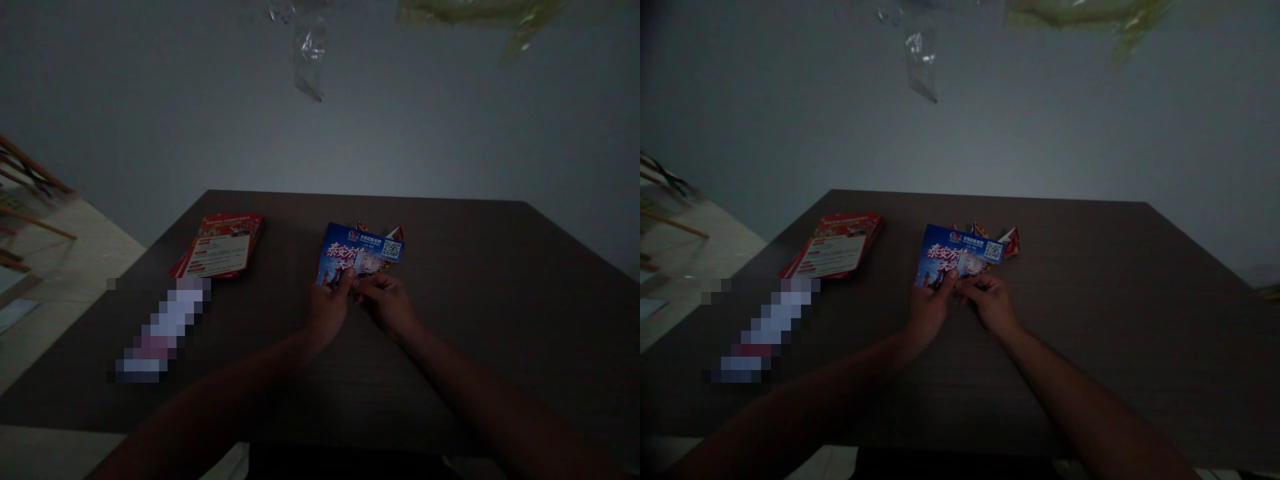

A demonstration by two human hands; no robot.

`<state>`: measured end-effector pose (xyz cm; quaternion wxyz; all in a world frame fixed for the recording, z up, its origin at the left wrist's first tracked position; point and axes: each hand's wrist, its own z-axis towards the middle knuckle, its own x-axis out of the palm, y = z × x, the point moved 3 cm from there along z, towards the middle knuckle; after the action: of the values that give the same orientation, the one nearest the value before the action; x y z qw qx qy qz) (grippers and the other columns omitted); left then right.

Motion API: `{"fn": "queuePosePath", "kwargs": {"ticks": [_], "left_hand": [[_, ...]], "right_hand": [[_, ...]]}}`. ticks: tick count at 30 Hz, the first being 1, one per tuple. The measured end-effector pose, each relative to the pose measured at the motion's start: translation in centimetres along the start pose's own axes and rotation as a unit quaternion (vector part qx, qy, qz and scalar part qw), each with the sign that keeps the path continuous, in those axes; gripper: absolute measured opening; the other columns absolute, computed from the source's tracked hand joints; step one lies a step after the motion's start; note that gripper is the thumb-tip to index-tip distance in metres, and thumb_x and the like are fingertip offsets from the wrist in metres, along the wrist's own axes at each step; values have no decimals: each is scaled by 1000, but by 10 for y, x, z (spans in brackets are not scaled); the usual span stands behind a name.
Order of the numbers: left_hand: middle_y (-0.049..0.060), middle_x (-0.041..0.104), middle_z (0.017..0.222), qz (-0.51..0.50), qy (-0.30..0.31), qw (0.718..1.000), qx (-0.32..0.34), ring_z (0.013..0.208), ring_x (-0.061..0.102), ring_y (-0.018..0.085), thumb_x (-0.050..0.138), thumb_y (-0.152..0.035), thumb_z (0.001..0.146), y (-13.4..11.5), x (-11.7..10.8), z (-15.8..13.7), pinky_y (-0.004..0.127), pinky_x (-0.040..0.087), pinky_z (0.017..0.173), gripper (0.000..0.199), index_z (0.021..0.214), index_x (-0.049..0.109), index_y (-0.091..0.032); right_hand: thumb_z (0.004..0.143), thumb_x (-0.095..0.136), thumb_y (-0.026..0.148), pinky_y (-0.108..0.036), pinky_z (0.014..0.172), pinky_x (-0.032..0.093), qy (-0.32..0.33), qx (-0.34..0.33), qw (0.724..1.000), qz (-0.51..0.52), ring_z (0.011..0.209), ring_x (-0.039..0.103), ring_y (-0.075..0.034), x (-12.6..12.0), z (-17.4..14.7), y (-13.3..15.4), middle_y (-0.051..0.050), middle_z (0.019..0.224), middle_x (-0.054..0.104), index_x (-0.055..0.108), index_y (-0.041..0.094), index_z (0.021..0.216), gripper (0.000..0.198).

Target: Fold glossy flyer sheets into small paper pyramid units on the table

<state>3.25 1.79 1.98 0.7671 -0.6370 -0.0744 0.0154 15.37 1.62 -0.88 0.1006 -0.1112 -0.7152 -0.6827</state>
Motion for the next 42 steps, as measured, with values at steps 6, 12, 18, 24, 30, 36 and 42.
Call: {"fn": "queuePosePath", "kwargs": {"ticks": [6,12,18,24,30,36,42], "left_hand": [[4,66,74,-3,17,1000,14,69,60,15,62,-37,75,4,1,1,24,49,66,24,79,62,-13],[1,61,60,13,45,999,6,58,57,13,59,-41,77,2,2,-2,23,46,58,29,65,58,-15],[0,58,55,43,58,997,3,53,54,11,56,-43,79,-1,0,-4,21,43,55,34,59,56,-16],[1,61,60,59,55,996,31,56,56,12,55,-39,81,2,0,-2,21,44,56,30,61,57,-16],[1,63,61,59,55,996,33,55,57,12,55,-39,81,3,0,-3,21,44,53,28,68,61,-15],[2,65,65,47,51,997,34,58,58,13,56,-38,81,3,0,-2,22,45,56,26,69,62,-15],[3,66,66,39,50,998,29,61,60,15,59,-39,78,1,1,0,23,47,59,25,69,62,-16]], "right_hand": [[61,75,25,-26,56,41,15,34,998,60,49,53,-11,7,-4,9,0,48,61,67,17,52,14],[60,75,22,-25,51,41,27,34,994,98,50,52,-11,9,-5,13,-1,52,62,67,16,51,13],[62,75,23,-23,49,42,47,46,991,116,49,52,-10,10,-6,11,-1,54,62,68,16,54,13],[59,77,23,-23,48,42,29,53,991,116,49,53,-10,10,-6,13,-1,55,63,68,15,54,13],[59,77,25,-23,48,42,30,58,992,112,46,51,-10,10,-6,13,-1,52,63,68,16,52,15],[60,77,25,-24,50,42,40,50,992,112,49,52,-10,10,-6,11,-1,57,64,69,16,54,14],[61,76,24,-25,52,40,7,49,990,136,50,52,-10,9,-6,10,0,54,62,66,17,53,15]]}}
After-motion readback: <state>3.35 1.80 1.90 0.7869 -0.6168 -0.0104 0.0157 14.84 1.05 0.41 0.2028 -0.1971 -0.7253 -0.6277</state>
